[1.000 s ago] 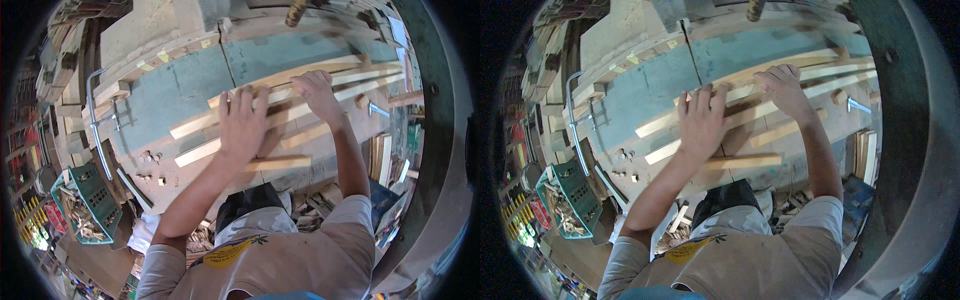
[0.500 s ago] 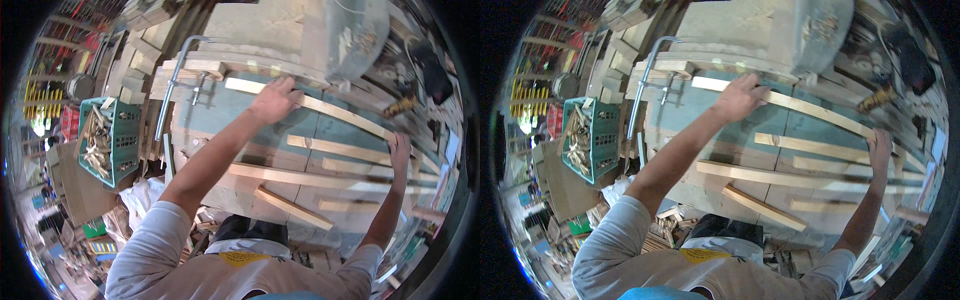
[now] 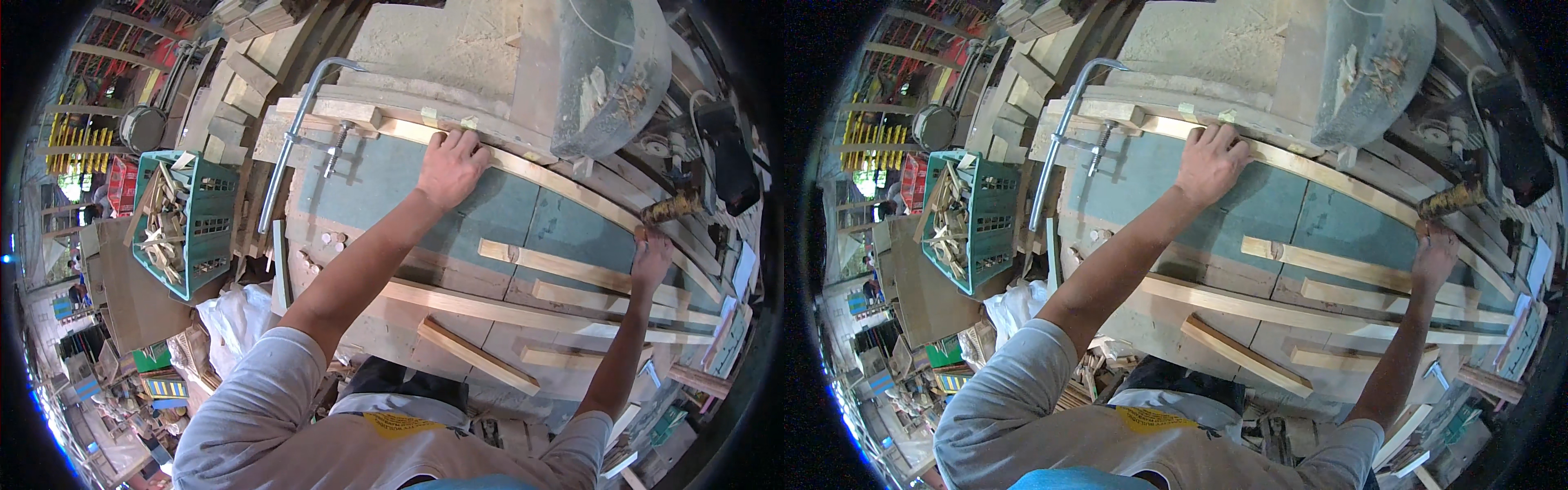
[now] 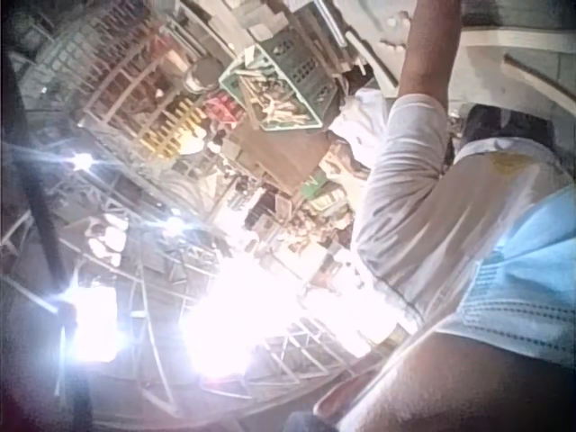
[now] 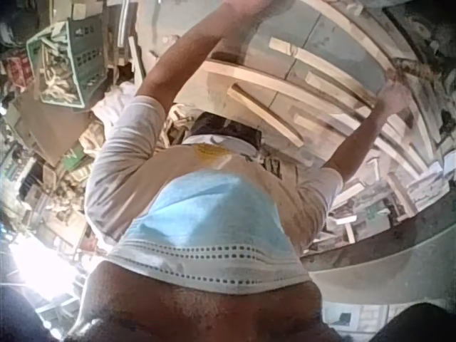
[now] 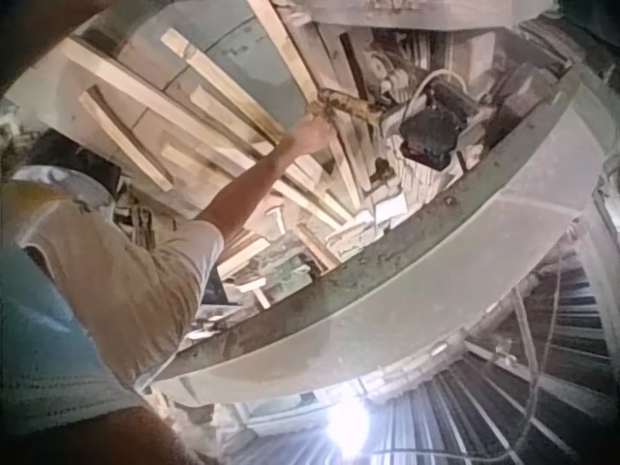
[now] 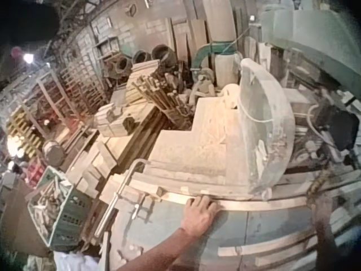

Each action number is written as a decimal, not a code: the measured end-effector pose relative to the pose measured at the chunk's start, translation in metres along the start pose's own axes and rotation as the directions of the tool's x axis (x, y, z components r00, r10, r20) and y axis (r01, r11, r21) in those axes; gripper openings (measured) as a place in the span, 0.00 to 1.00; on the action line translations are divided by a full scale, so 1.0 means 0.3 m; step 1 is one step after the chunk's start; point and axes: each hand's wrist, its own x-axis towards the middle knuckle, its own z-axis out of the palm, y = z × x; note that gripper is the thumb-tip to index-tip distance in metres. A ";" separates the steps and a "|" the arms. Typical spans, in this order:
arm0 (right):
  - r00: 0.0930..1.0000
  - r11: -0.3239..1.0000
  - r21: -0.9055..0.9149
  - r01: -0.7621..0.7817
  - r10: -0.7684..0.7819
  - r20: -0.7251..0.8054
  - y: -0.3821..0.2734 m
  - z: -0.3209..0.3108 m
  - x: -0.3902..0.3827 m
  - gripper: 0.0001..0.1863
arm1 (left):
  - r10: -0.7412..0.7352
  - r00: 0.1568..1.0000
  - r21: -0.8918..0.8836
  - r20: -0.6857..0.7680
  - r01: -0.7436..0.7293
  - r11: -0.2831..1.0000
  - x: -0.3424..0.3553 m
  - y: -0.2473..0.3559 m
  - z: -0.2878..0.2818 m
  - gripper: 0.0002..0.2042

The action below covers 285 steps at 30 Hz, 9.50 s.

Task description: The person repeatedly places thin wooden strips on a table saw and pushes them through the blade to cut them. The cut pieces are collected in a pile on the table. The person handles the wood by hand and uses a push stick to guide the pieces near the blade.

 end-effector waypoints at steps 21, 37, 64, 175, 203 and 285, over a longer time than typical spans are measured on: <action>0.874 -0.214 0.977 0.018 0.478 0.089 -0.368 -0.338 0.337 0.41 | -0.069 0.997 0.037 0.018 0.068 0.997 0.022 0.022 0.005 0.10; 0.795 -0.158 0.987 0.003 0.599 0.093 -0.413 -0.453 -0.124 0.45 | -0.070 0.995 0.038 0.069 0.067 0.997 0.008 0.009 0.007 0.09; 0.856 -0.246 0.969 0.021 0.506 0.110 -0.422 -0.369 0.210 0.46 | 0.058 0.993 0.024 0.105 -0.061 0.998 -0.054 0.022 -0.048 0.13; 0.732 -0.138 0.987 -0.077 0.664 0.150 -0.442 -0.416 -0.022 0.40 | -0.114 0.985 0.073 0.127 0.105 0.992 0.020 0.018 -0.032 0.09; 0.889 0.961 0.070 -0.266 0.216 0.404 0.153 -0.135 0.025 0.31 | 0.356 0.624 -0.115 0.696 -0.393 0.912 0.009 0.036 -0.318 0.32; 0.739 -0.109 0.993 -0.049 0.665 0.109 -0.458 -0.455 -0.234 0.46 | -0.139 0.970 0.155 0.201 0.109 0.982 -0.018 -0.100 -0.121 0.12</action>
